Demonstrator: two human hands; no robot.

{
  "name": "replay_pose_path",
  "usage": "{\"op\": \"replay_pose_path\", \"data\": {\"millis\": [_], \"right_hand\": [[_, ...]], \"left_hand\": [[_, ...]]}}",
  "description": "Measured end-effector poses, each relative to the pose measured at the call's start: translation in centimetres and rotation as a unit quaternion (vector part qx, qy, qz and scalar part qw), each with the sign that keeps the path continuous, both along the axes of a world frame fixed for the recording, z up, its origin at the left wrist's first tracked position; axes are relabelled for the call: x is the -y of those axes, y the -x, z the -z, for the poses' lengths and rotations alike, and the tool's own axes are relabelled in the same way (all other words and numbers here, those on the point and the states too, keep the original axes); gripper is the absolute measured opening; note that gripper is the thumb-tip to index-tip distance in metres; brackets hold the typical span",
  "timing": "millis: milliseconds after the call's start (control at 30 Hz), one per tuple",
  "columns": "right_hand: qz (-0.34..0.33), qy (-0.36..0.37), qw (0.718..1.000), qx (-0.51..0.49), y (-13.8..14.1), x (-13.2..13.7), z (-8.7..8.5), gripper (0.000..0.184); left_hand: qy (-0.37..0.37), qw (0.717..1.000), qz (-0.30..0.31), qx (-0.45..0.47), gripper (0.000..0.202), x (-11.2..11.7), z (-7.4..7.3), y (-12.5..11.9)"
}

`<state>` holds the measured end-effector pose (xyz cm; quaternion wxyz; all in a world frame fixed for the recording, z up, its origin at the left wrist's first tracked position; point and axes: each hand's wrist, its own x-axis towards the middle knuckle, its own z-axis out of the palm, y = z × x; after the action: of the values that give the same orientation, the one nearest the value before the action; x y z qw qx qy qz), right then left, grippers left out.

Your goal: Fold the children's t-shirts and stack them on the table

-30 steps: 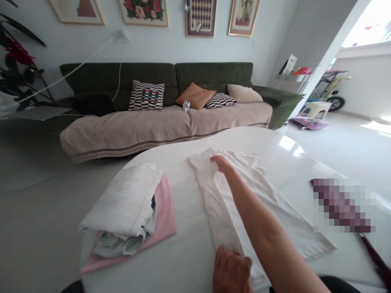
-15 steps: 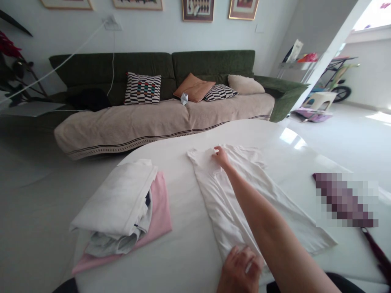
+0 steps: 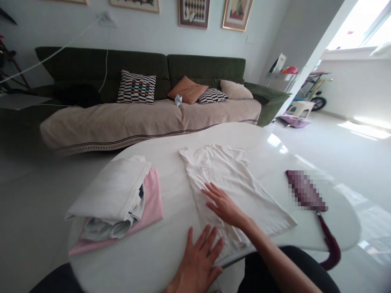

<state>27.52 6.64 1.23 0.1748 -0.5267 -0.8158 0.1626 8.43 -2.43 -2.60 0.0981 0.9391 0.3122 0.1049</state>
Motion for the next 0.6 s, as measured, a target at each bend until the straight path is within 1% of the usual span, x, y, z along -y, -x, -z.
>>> {"op": "replay_pose_path", "data": {"millis": [67,133,200,300,367,500,600], "right_hand": [[-0.003,0.009,0.999,0.050,1.4,2.0,1.0,0.048],[0.024,0.012,0.997,0.079,2.4,3.0,1.8,0.048],[0.053,0.010,0.994,0.090,3.2,3.4,2.0,0.048],[0.078,0.010,0.992,0.096,4.6,4.1,2.0,0.048],[0.084,0.011,0.991,0.099,5.9,4.8,2.1,0.048],[0.103,-0.002,0.990,0.094,8.3,6.3,2.6,0.048],[0.103,0.001,0.992,0.078,8.8,6.8,2.7,0.048]], "left_hand": [[0.016,1.000,-0.006,0.000,0.058,0.2,-0.2,-0.1],[0.037,0.999,-0.010,-0.001,0.057,0.5,-0.6,0.0],[0.055,0.998,-0.015,-0.002,0.056,0.7,-1.1,0.6],[0.062,0.998,-0.015,0.007,0.053,1.2,-1.6,2.0],[0.050,0.998,-0.025,0.018,0.049,1.7,-1.6,3.1],[0.017,0.997,-0.065,0.041,0.047,3.0,-0.9,5.0],[0.011,0.997,-0.063,0.047,0.042,3.6,-0.7,5.7]]}}
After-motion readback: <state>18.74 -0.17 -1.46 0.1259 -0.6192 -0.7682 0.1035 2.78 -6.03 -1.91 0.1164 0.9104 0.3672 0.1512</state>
